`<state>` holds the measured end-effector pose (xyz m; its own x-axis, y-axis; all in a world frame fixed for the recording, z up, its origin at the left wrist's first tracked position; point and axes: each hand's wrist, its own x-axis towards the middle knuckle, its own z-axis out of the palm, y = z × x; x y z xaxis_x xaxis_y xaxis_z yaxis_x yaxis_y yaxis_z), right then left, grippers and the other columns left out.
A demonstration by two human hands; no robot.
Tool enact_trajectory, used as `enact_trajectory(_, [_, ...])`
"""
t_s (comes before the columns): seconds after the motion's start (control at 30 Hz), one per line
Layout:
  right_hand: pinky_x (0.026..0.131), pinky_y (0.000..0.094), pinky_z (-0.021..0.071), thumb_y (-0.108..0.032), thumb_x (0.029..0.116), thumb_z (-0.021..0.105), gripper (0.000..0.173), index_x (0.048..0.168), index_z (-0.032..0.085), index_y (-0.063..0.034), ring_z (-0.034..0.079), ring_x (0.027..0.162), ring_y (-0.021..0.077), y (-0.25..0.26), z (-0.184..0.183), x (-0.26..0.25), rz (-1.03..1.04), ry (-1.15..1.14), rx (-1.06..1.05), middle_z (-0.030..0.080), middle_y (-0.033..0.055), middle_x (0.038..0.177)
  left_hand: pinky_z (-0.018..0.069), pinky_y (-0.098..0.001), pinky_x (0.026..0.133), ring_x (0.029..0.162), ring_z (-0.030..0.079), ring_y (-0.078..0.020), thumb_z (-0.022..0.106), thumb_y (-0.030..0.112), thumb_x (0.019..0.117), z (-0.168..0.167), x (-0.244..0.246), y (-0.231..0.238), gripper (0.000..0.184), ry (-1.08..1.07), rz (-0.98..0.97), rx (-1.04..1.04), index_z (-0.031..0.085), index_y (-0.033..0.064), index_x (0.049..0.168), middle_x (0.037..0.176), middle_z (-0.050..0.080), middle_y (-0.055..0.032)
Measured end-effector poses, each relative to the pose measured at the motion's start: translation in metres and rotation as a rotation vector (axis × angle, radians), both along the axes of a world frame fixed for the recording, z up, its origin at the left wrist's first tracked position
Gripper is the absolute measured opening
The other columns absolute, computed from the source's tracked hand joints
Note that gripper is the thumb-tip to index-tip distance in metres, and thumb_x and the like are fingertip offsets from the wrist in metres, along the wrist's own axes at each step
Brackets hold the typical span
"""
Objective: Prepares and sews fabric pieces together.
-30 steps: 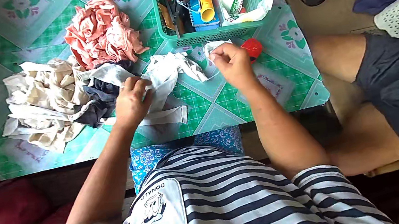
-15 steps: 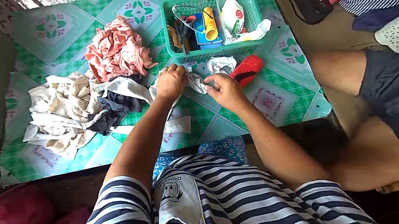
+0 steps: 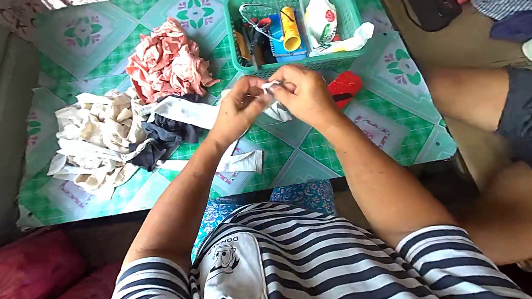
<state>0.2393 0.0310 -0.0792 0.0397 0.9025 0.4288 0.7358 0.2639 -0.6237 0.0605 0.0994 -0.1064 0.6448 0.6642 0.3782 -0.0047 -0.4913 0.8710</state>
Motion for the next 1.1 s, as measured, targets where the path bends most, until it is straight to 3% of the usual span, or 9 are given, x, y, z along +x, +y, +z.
enact_trajectory(0.07, [0.069, 0.0327, 0.0513, -0.015, 0.1001, 0.061, 0.021, 0.107, 0.071, 0.0021, 0.059, 0.073, 0.0170, -0.005, 0.009, 0.004, 0.002, 0.004, 0.025, 0.068, 0.0153, 0.094, 0.0573, -0.0384, 0.090, 0.096, 0.071, -0.0222, 0.066, 0.010, 0.0967, -0.005, -0.003, -0.004, 0.032, 0.077, 0.073, 0.183, 0.062, -0.0103, 0.121, 0.107, 0.072, -0.0198])
enact_trajectory(0.13, [0.067, 0.0280, 0.0494, -0.015, 0.1004, 0.061, 0.022, 0.107, 0.071, 0.0024, 0.057, 0.071, 0.0129, -0.014, 0.021, 0.011, -0.010, 0.001, 0.053, 0.068, 0.0139, 0.092, 0.0556, -0.0494, 0.093, 0.101, 0.072, -0.0338, 0.062, 0.006, 0.0970, -0.010, -0.007, -0.004, 0.024, 0.185, 0.178, 0.355, 0.069, -0.0079, 0.115, 0.109, 0.072, -0.0230])
enact_trajectory(0.23, [0.069, 0.0208, 0.0484, -0.013, 0.1004, 0.060, 0.022, 0.108, 0.071, 0.0042, 0.055, 0.073, 0.0060, -0.033, 0.043, 0.029, -0.006, 0.001, 0.142, 0.067, 0.0118, 0.091, 0.0571, -0.0530, 0.088, 0.101, 0.072, -0.0386, 0.059, 0.002, 0.0953, -0.014, -0.019, 0.003, 0.022, 0.280, 0.276, 0.485, 0.072, -0.0035, 0.113, 0.110, 0.073, -0.0226])
enact_trajectory(0.4, [0.073, 0.0154, 0.0480, -0.009, 0.0992, 0.062, 0.020, 0.110, 0.069, 0.0066, 0.055, 0.076, -0.0042, -0.068, 0.067, 0.068, 0.000, 0.043, 0.280, 0.068, 0.0026, 0.093, 0.0570, -0.0530, 0.086, 0.097, 0.073, -0.0400, 0.056, 0.003, 0.0975, -0.016, -0.041, 0.015, 0.023, 0.318, 0.388, 0.603, 0.073, -0.0013, 0.112, 0.105, 0.074, -0.0224])
enact_trajectory(0.5, [0.080, 0.0168, 0.0525, -0.009, 0.0986, 0.065, 0.014, 0.111, 0.069, -0.0022, 0.060, 0.084, -0.0062, -0.084, 0.071, 0.097, 0.004, 0.077, 0.322, 0.070, -0.0083, 0.100, 0.0554, -0.0560, 0.090, 0.101, 0.072, -0.0420, 0.052, 0.006, 0.1008, -0.011, -0.052, 0.018, 0.027, 0.376, 0.428, 0.582, 0.073, -0.0002, 0.116, 0.110, 0.074, -0.0230])
enact_trajectory(0.63, [0.083, 0.0171, 0.0539, -0.008, 0.0969, 0.067, 0.013, 0.110, 0.070, -0.0086, 0.063, 0.087, -0.0058, -0.104, 0.068, 0.128, -0.018, 0.145, 0.289, 0.071, -0.0129, 0.102, 0.0559, -0.0542, 0.085, 0.097, 0.072, -0.0417, 0.052, 0.007, 0.1000, -0.013, -0.053, 0.023, 0.026, 0.417, 0.442, 0.576, 0.073, 0.0007, 0.113, 0.107, 0.073, -0.0241])
enact_trajectory(0.73, [0.084, 0.0148, 0.0531, -0.010, 0.0969, 0.067, 0.013, 0.110, 0.070, -0.0118, 0.063, 0.089, -0.0081, -0.118, 0.065, 0.148, -0.096, 0.144, 0.238, 0.069, -0.0170, 0.102, 0.0555, -0.0521, 0.089, 0.102, 0.071, -0.0410, 0.054, 0.006, 0.0989, -0.014, -0.041, 0.022, 0.023, 0.385, 0.403, 0.570, 0.073, -0.0011, 0.111, 0.110, 0.072, -0.0244])
enact_trajectory(1.0, [0.082, 0.0153, 0.0517, -0.013, 0.0991, 0.065, 0.015, 0.114, 0.069, -0.0140, 0.062, 0.088, -0.0085, -0.167, 0.037, 0.187, -0.248, 0.180, 0.213, 0.068, -0.0188, 0.103, 0.0563, -0.0488, 0.086, 0.097, 0.070, -0.0384, 0.056, 0.006, 0.0982, -0.030, -0.004, 0.012, 0.022, 0.308, 0.278, 0.484, 0.072, -0.0020, 0.110, 0.107, 0.069, -0.0249])
enact_trajectory(1.1, [0.087, 0.0165, 0.0526, -0.010, 0.0982, 0.067, 0.015, 0.111, 0.072, -0.0042, 0.063, 0.092, -0.0067, -0.184, 0.013, 0.190, -0.275, 0.083, 0.221, 0.071, -0.0084, 0.105, 0.0563, -0.0488, 0.085, 0.098, 0.070, -0.0381, 0.055, 0.009, 0.1004, -0.039, 0.000, 0.006, 0.023, 0.297, 0.297, 0.507, 0.072, -0.0008, 0.111, 0.108, 0.070, -0.0239])
